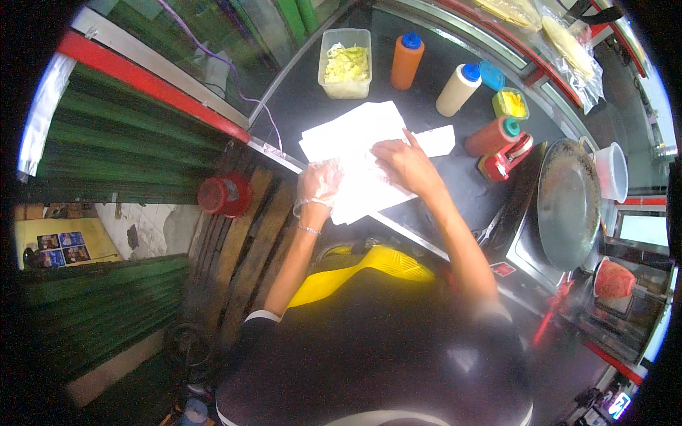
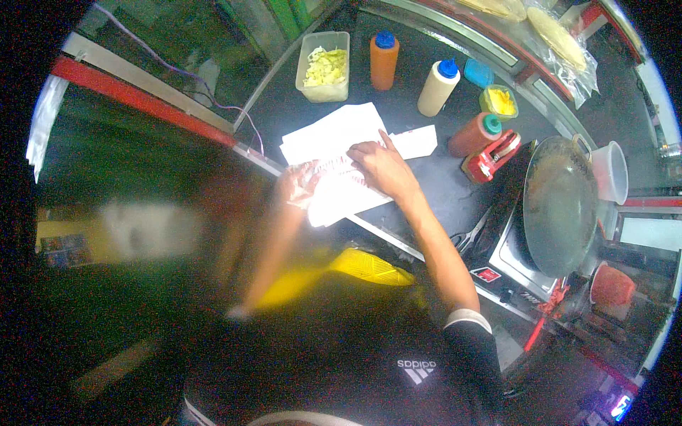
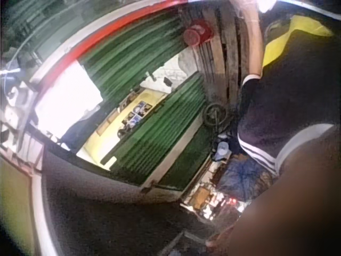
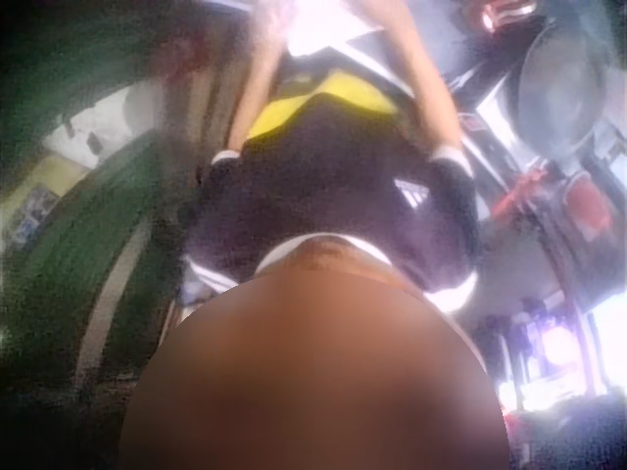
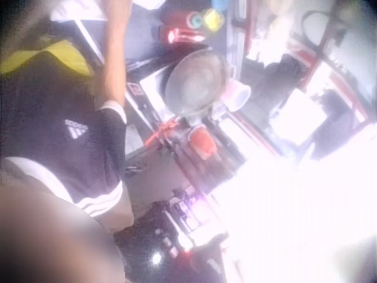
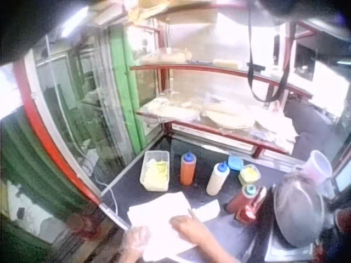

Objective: The person cooks a flatbread on a griddle, then assembles a wrap by adding shredded cabbage, sliced meat, and sauces. The wrap is folded, placed in a plastic bag, and handed to a customer on a scooter.

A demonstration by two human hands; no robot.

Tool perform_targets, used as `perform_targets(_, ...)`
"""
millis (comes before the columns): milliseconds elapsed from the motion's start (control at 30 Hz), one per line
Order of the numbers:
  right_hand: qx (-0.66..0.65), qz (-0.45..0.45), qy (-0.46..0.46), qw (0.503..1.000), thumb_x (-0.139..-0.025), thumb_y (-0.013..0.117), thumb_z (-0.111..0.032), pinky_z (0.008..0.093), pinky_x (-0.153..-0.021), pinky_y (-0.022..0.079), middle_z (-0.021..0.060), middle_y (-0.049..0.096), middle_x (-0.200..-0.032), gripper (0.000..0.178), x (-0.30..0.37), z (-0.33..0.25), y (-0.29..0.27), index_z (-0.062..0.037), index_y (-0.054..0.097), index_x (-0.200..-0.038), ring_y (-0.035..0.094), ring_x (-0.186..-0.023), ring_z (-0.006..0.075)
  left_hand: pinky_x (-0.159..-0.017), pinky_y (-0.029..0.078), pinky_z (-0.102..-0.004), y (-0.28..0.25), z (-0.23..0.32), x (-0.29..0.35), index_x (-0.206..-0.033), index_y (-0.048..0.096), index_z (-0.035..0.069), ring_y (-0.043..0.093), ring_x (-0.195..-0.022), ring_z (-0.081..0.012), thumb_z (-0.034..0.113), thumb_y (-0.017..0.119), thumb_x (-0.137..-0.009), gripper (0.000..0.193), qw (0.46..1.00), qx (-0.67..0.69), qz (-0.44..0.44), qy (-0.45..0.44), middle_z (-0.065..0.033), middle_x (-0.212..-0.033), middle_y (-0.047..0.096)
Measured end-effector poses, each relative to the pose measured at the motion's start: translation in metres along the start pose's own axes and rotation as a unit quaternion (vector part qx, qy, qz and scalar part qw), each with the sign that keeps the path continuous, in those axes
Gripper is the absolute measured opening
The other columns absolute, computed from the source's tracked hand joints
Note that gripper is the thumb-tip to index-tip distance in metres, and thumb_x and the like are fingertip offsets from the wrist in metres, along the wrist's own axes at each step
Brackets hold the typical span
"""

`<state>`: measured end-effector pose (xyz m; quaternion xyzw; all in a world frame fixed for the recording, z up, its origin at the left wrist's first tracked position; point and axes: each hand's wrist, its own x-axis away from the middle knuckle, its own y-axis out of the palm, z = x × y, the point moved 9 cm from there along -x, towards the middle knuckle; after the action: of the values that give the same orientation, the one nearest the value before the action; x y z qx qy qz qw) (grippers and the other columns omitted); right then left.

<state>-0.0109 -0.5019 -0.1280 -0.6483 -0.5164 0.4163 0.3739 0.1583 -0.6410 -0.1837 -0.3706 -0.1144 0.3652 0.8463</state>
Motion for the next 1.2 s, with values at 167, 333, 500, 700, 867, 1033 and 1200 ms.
perform_targets(167, -0.015, -0.029, 0.015, 0.999, -0.095, 0.065, -0.022, 0.0584, -0.111, 0.052, 0.0201, 0.074, -0.131, 0.040, -0.051, 0.030, 0.005, -0.0057, 0.074, -0.131, 0.069, -0.124, 0.0420, -0.099, 0.060, -0.0503, 0.004, 0.008, -0.045, -0.120, 0.082, 0.009, 0.075, -0.109, -0.0404, 0.030, 0.075, -0.098, 0.032, 0.996, -0.071, 0.000, 0.057, -0.0189, -0.116, 0.081)
perform_targets(333, -0.021, -0.127, 0.071, 0.989, -0.090, 0.067, -0.029, 0.0581, -0.096, 0.056, 0.0235, 0.073, -0.118, 0.045, -0.062, 0.039, 0.009, -0.0071, 0.076, -0.128, 0.069, -0.115, 0.0465, -0.106, 0.057, -0.0490, 0.009, 0.050, -0.058, -0.127, 0.080, 0.006, 0.073, -0.118, -0.0405, 0.031, 0.079, -0.096, 0.039, 0.991, -0.036, -0.014, 0.132, -0.0208, -0.127, 0.079)
perform_targets(500, -0.057, -0.006, 0.064, 0.996, -0.088, 0.072, -0.019, 0.0538, -0.104, 0.054, 0.0215, 0.071, -0.125, 0.041, -0.003, 0.003, -0.014, -0.0059, 0.076, -0.127, 0.067, -0.120, 0.0428, -0.111, 0.055, -0.0475, 0.052, 0.064, -0.045, -0.138, 0.075, 0.005, 0.071, -0.125, -0.0403, 0.031, 0.086, -0.091, 0.055, 0.977, -0.007, -0.132, 0.165, -0.0219, -0.133, 0.076)
perform_targets(700, -0.036, 0.134, 0.092, 0.986, -0.090, 0.072, -0.010, 0.0518, -0.114, 0.049, 0.0190, 0.067, -0.134, 0.040, 0.056, -0.034, -0.032, -0.0054, 0.075, -0.130, 0.063, -0.127, 0.0386, -0.105, 0.057, -0.0474, 0.044, 0.083, -0.009, -0.134, 0.077, 0.008, 0.072, -0.121, -0.0365, 0.022, 0.092, -0.085, 0.054, 0.968, 0.098, -0.048, 0.226, -0.0165, -0.127, 0.077)
perform_targets(867, -0.072, 0.185, 0.177, 0.964, -0.091, 0.073, -0.013, 0.0562, -0.120, 0.045, 0.0174, 0.066, -0.144, 0.042, 0.054, -0.011, -0.039, -0.0074, 0.075, -0.132, 0.060, -0.137, 0.0413, -0.097, 0.058, -0.0475, 0.034, 0.085, 0.001, -0.127, 0.080, 0.013, 0.072, -0.111, -0.0337, 0.016, 0.092, -0.082, 0.047, 0.962, 0.050, 0.041, 0.266, -0.0116, -0.117, 0.077)
perform_targets(1033, -0.041, 0.122, 0.157, 0.979, -0.090, 0.074, -0.017, 0.0635, -0.130, 0.035, 0.0195, 0.070, -0.142, 0.049, 0.015, 0.004, -0.039, -0.0089, 0.073, -0.139, 0.060, -0.141, 0.0415, -0.098, 0.058, -0.0472, 0.036, 0.081, -0.002, -0.123, 0.081, 0.012, 0.071, -0.111, -0.0322, 0.015, 0.091, -0.082, 0.042, 0.955, 0.022, 0.043, 0.292, -0.0096, -0.119, 0.077)
perform_targets(1200, 0.007, -0.135, 0.149, 0.980, -0.089, 0.075, -0.018, 0.0646, -0.131, 0.034, 0.0178, 0.076, -0.134, 0.050, -0.001, 0.016, -0.006, -0.0100, 0.076, -0.138, 0.066, -0.138, 0.0334, -0.101, 0.057, -0.0483, 0.026, 0.089, -0.008, -0.126, 0.080, 0.009, 0.071, -0.115, -0.0348, 0.018, 0.092, -0.083, 0.045, 0.971, 0.061, 0.043, 0.229, -0.0124, -0.121, 0.077)
